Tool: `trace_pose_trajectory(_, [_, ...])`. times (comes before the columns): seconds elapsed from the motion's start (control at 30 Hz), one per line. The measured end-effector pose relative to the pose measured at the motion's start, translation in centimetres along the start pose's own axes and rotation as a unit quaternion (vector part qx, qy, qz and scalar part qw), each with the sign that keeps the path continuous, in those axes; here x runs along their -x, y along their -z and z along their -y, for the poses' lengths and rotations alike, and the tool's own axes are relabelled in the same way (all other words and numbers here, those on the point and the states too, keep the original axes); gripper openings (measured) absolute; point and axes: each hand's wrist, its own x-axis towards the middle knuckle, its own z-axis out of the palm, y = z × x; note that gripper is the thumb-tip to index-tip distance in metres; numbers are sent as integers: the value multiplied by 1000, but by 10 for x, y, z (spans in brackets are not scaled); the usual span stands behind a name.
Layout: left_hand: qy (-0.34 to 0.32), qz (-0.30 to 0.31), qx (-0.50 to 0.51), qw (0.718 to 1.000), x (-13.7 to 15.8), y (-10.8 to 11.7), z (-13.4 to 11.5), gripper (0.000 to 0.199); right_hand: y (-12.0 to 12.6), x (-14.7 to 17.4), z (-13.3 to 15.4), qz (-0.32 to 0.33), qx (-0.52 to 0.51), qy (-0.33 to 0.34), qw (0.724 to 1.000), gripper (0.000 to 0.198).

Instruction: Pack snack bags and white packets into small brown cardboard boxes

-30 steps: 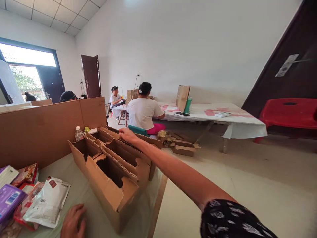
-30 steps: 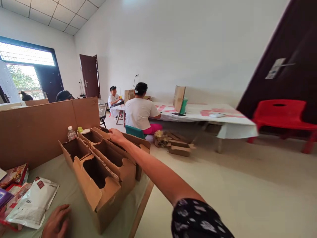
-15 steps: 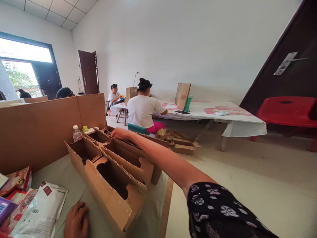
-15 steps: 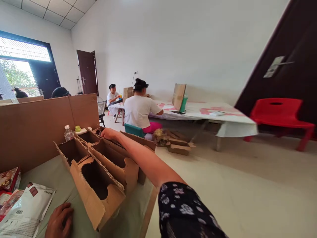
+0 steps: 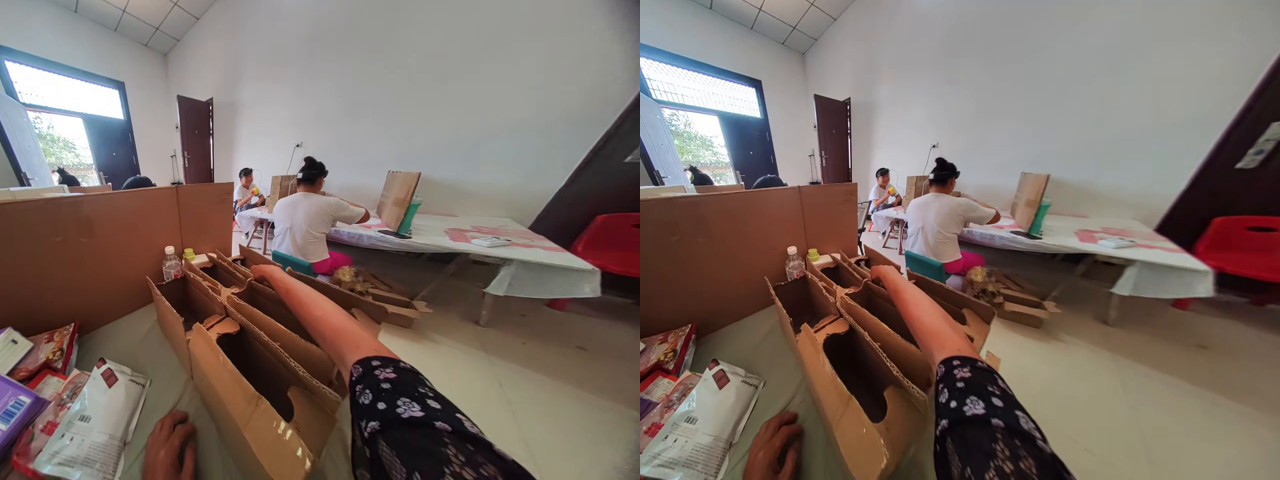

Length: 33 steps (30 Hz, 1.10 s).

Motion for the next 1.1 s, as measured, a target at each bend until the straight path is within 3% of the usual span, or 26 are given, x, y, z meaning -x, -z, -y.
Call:
trace_pose_trajectory(0.07, [3, 1, 7, 1000, 0, -1, -1, 19, -9, -4, -3, 64, 40, -1, 997, 36])
trace_pose_trajectory(0.13, [9, -1, 11, 1000, -2, 0, -3, 20, -17, -4, -4, 85, 55, -7, 995, 35])
trace_pose_trajectory(0.33, [54, -19, 3, 998, -7, 1, -18, 27, -25, 7, 0, 62, 67, -36, 995, 36])
trace_pose_trajectory(0.63, [101, -19, 29, 994, -15, 4, -26, 31, 21, 22, 12, -9, 56, -52, 997, 35])
trace_pose_trajectory(0.83, [124, -15, 50, 991, -15, 6, -30, 31, 28, 39, 18, -20, 44, -46, 998, 32])
trace_pose_trajectory(1.1, [161, 13, 76, 984, -15, 7, -34, 30, 48, 34, 16, -22, 32, -70, 997, 34])
